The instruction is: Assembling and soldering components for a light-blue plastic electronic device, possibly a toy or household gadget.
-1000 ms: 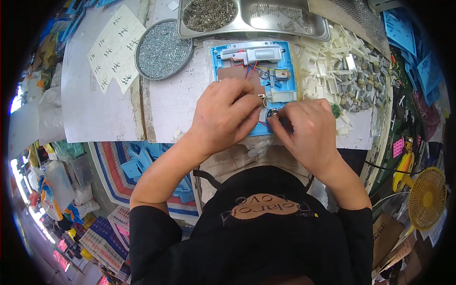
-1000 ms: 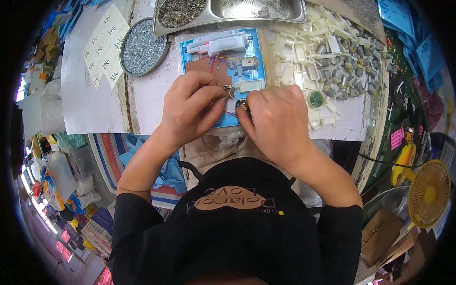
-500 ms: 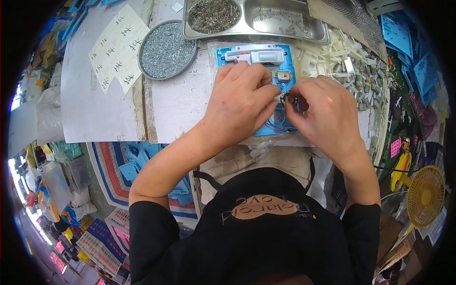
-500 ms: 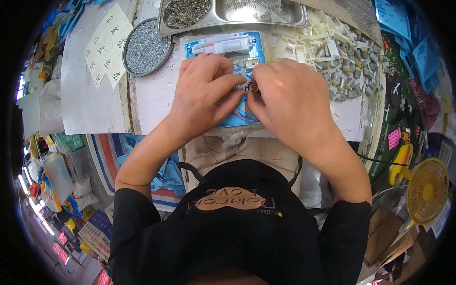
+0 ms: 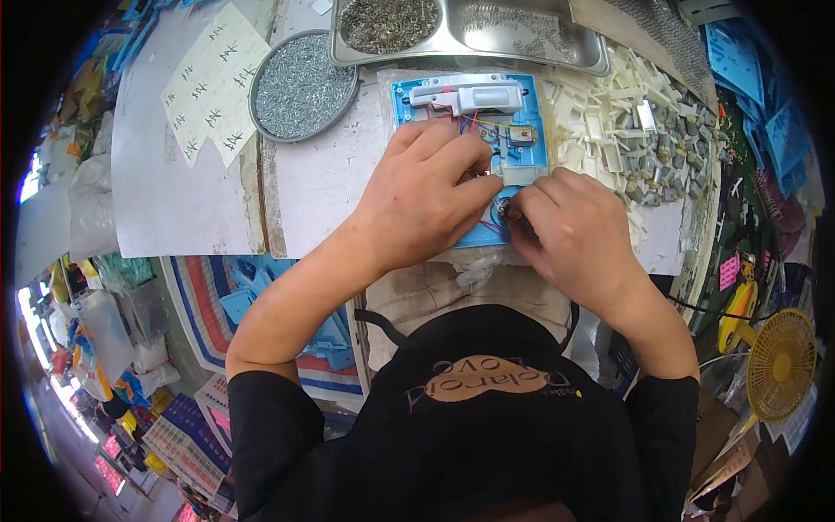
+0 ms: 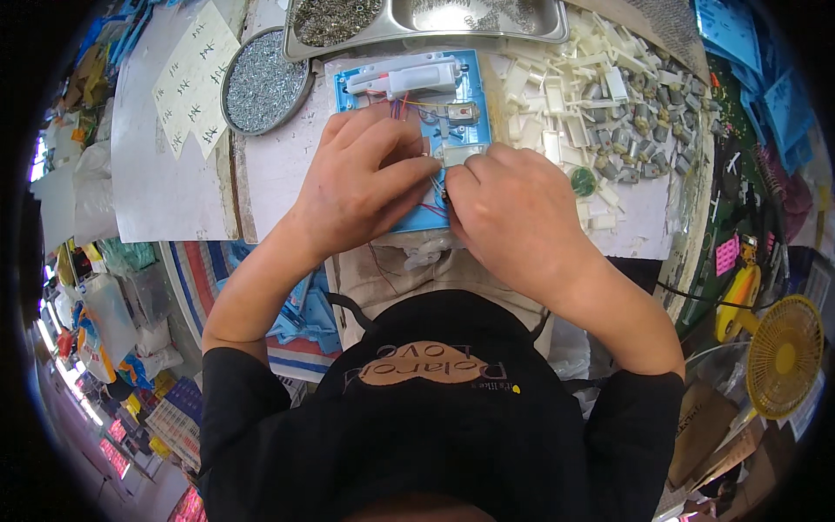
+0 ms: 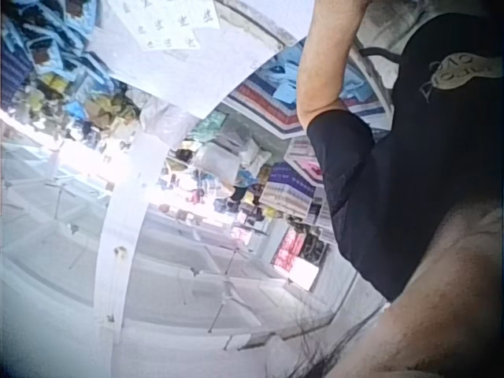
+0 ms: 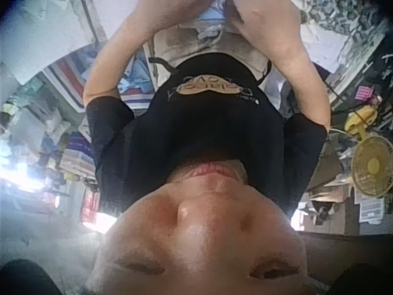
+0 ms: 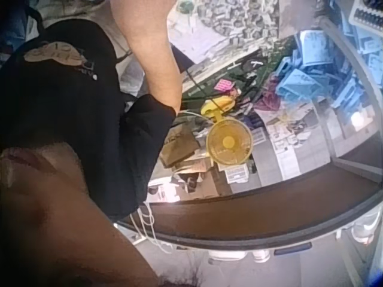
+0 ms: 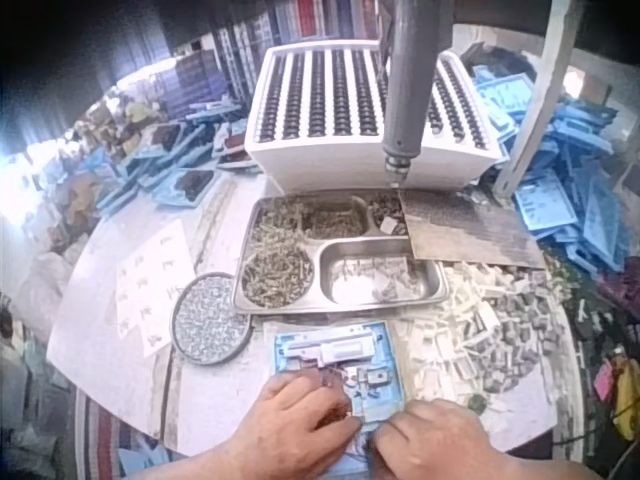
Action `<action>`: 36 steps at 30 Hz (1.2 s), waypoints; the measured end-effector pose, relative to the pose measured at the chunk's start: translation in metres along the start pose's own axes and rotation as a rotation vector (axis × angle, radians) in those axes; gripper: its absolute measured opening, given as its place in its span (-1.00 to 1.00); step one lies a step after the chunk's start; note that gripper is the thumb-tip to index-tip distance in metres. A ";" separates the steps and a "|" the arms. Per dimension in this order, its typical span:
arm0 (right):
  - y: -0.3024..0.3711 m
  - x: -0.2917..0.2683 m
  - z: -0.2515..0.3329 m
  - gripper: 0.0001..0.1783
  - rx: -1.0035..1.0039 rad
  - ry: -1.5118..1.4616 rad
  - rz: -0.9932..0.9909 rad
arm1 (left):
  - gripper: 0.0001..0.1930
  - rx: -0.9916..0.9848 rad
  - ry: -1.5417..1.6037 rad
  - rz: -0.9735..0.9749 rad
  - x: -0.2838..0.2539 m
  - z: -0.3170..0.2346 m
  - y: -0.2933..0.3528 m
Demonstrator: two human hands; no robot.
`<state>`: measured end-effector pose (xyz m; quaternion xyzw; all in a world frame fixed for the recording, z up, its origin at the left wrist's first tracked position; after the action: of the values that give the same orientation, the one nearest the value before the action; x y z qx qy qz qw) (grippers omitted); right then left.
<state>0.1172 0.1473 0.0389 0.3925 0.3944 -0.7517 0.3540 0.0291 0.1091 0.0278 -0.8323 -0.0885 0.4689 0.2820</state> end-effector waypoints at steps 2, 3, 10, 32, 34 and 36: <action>-0.001 0.002 0.001 -0.78 -0.003 -0.008 0.005 | -0.64 0.017 -0.003 -0.008 -0.002 0.000 0.001; -0.001 0.004 0.001 -0.79 0.003 -0.020 0.005 | -0.63 0.023 -0.002 -0.017 -0.004 -0.001 0.002; 0.007 0.004 -0.006 -0.82 0.071 -0.043 -0.058 | -0.76 0.047 -0.011 -0.074 -0.011 -0.003 0.001; -0.042 -0.006 -0.059 -0.73 0.254 0.143 -0.110 | -0.55 -0.060 -0.162 -0.205 -0.014 0.005 -0.017; -0.042 -0.006 -0.061 -0.74 0.266 0.105 -0.110 | -0.58 -0.056 -0.176 -0.191 -0.006 0.005 -0.019; -0.038 -0.003 -0.073 -0.76 0.333 -0.001 -0.087 | -0.60 -0.052 -0.191 -0.168 -0.003 0.005 -0.019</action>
<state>0.1089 0.2280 0.0259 0.4277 0.2809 -0.8216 0.2515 0.0251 0.1255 0.0382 -0.7806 -0.1965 0.5182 0.2890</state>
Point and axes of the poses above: each hand's wrist, its own y-axis away from the middle knuckle, its own x-axis out of the palm, z = x × y, the point moved 10 cm from there along -y, towards the middle knuckle, and after that the axes turned 13 degrees about -z, right-handed, at the moved point
